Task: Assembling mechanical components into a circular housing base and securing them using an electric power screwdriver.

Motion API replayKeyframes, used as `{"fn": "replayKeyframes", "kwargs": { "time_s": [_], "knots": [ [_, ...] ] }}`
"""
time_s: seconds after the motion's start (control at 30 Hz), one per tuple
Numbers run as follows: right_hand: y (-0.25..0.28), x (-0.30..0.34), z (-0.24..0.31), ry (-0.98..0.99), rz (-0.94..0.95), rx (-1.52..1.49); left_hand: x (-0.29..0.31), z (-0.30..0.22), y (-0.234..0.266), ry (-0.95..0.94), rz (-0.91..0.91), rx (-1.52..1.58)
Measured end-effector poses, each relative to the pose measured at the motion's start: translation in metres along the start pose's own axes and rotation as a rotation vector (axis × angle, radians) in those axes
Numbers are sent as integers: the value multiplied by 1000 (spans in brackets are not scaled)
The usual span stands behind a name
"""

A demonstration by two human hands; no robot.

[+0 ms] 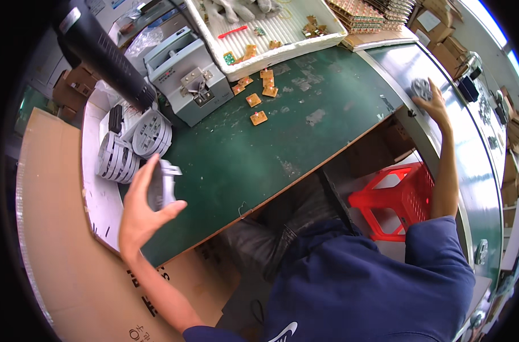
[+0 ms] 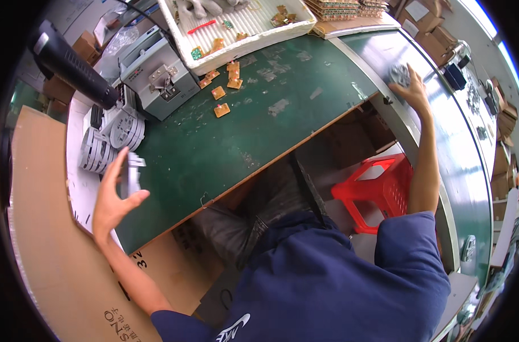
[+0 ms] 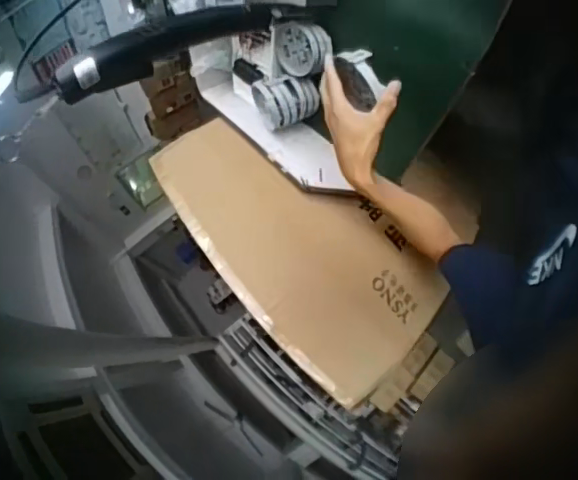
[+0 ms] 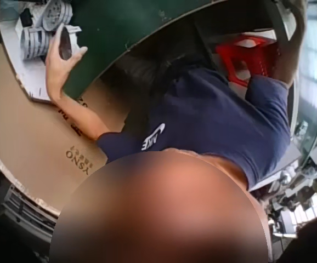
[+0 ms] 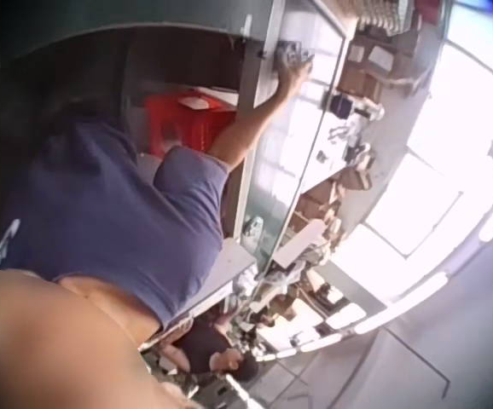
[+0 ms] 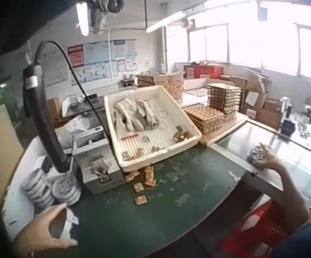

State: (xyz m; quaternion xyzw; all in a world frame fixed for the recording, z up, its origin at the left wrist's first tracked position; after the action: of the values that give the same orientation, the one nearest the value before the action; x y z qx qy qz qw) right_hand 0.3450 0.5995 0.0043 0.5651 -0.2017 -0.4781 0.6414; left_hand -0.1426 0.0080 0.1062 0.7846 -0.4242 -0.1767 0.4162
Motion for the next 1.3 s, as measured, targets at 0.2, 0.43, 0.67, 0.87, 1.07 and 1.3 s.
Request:
{"fn": "replayKeyframes", "kwargs": {
  "time_s": [0.2, 0.43, 0.67, 0.87, 1.07, 1.3],
  "knots": [
    [6, 15, 145, 330, -307, 19, -17, -28, -75, -28, -176, -156],
    [-61, 99, 422, 916, 104, -452, -21, -24, -100, -5, -225, -224],
    [-88, 95, 433, 891, 119, -612, 3, 1, -77, 46, -216, 24],
    [-87, 89, 418, 534, 260, -902, -23, -34, -117, -25, -405, -200],
    [-88, 86, 404, 258, 595, -1402, -30, -32, -118, -11, -405, -171],
    [-99, 78, 393, 161, 677, -1630, 0, -12, -122, -102, -125, 1437]
  ]
}}
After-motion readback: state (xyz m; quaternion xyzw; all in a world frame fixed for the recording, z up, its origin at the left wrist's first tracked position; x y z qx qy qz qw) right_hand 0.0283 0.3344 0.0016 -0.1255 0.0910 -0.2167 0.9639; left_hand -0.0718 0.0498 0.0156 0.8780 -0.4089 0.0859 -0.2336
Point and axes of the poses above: each hand's wrist, its own x-axis away from the middle knuckle, its own y-axis out of the back of the hand, z = x × y, the point moved 5 cm from there along -x, towards the middle knuckle, and after that the axes turned 6 degrees about y, right-handed, at the moved point
